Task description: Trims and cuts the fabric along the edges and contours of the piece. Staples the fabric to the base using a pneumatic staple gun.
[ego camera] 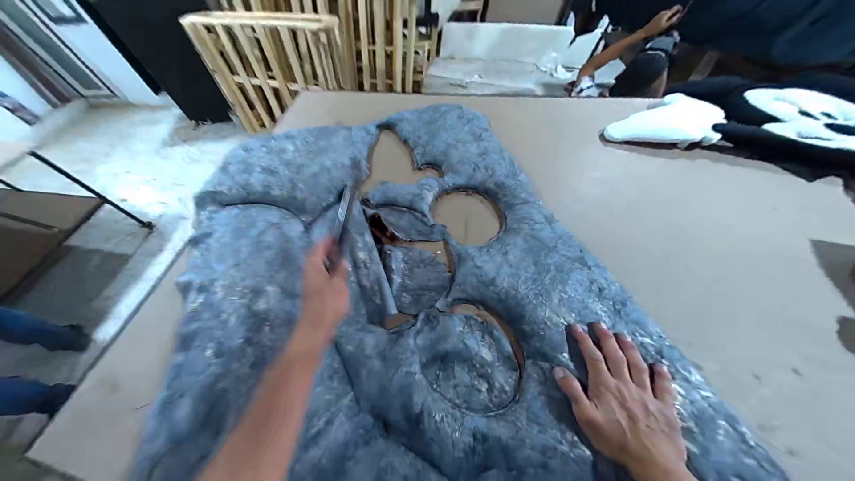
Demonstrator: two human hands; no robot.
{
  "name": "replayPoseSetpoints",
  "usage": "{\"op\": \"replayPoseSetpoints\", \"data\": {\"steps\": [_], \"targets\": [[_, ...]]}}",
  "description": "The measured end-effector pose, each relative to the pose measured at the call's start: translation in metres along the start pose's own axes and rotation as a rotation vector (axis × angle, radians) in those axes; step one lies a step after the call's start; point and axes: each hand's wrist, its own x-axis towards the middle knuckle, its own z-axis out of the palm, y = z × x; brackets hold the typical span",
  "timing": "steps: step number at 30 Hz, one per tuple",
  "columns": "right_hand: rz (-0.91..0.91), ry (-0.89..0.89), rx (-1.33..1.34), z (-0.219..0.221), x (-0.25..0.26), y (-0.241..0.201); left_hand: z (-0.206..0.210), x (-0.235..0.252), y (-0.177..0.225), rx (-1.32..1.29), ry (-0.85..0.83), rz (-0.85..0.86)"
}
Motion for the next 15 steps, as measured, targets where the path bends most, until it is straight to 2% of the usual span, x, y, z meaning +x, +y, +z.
{"op": "replayPoseSetpoints", "data": {"steps": [2, 4, 6, 8, 10, 12, 15], "targets": [[0.006, 0.007, 0.039, 0.000, 0.002, 0.004, 0.018, -0.091, -0.007, -0.154, -0.065, -0.045], [0.032, -0.052, 0.187, -0.011, 0.002, 0.004, 0.039, -0.162, -0.004, -0.287, -0.125, -0.050], [0.085, -0.119, 0.538, -0.040, -0.013, -0.018, 0.055, -0.215, 0.007, -0.347, -0.194, -0.037], [0.127, -0.226, 0.979, -0.075, -0.056, -0.067, 0.064, -0.259, 0.015, -0.330, -0.258, 0.007], [0.216, -0.287, 1.387, -0.095, -0.112, -0.119, 0.070, -0.297, 0.015, -0.284, -0.307, 0.149], [0.343, -0.182, 1.689, -0.105, -0.147, -0.152, 0.069, -0.320, 0.010, -0.249, -0.361, 0.329], [0.565, -0.050, 1.844, -0.114, -0.172, -0.153, 0.031, -0.315, -0.005, -0.092, -0.589, 0.567]]}}
